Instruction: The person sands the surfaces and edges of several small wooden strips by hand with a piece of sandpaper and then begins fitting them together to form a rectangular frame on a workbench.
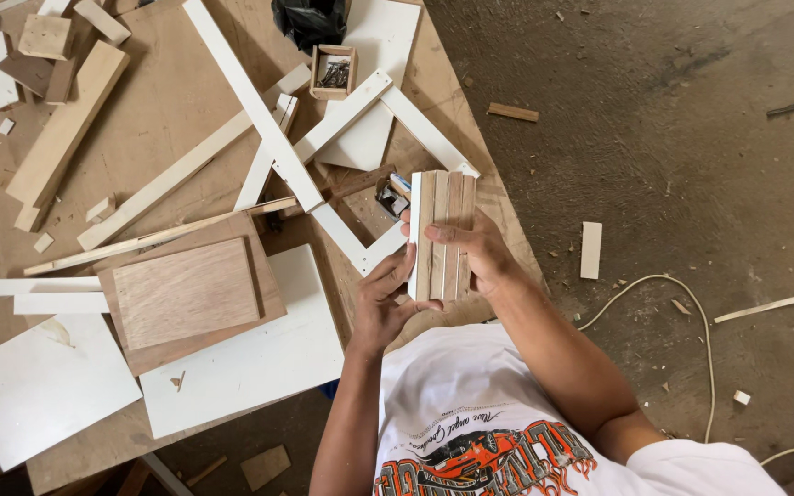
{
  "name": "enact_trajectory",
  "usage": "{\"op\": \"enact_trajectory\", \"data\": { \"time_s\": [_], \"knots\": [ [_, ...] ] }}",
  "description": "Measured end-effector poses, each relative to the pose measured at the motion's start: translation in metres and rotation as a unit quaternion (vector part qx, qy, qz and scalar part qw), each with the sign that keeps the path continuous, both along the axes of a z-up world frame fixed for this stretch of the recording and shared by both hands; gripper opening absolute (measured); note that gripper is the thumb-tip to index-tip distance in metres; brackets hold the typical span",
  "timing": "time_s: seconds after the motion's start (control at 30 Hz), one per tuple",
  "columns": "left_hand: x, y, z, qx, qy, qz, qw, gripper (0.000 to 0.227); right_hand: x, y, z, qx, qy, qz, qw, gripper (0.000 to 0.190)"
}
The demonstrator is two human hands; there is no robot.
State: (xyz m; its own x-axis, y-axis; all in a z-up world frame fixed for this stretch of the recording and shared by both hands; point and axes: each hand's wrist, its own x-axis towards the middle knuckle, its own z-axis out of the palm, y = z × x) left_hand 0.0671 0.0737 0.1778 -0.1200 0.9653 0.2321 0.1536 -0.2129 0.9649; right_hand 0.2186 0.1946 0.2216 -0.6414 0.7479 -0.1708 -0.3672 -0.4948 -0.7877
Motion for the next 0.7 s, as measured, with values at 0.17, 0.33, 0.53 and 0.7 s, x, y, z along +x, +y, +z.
{"op": "enact_trajectory", "data": {
  "time_s": [0.17,0.33,0.53,0.7],
  "knots": [
    [-0.012,-0.008,-0.01,0.023,0.063,-0.001,0.998,0.091,-0.006,-0.014,-0.005,0.0,0.03,0.001,1.0,0.059],
    [-0.027,-0.026,-0.019,-0.061,0.025,0.007,0.998,0.103,-0.026,-0.032,-0.047,0.025,-0.096,-0.097,0.99,0.056],
    [-0.028,-0.048,-0.087,-0.286,-0.22,0.033,0.932,0.069,-0.059,-0.077,-0.126,0.014,-0.203,-0.109,0.973,0.058],
    [-0.053,-0.065,-0.1,-0.336,-0.211,-0.037,0.917,0.054,-0.071,-0.097,-0.156,-0.001,-0.262,-0.083,0.962,0.062]
  ]
}}
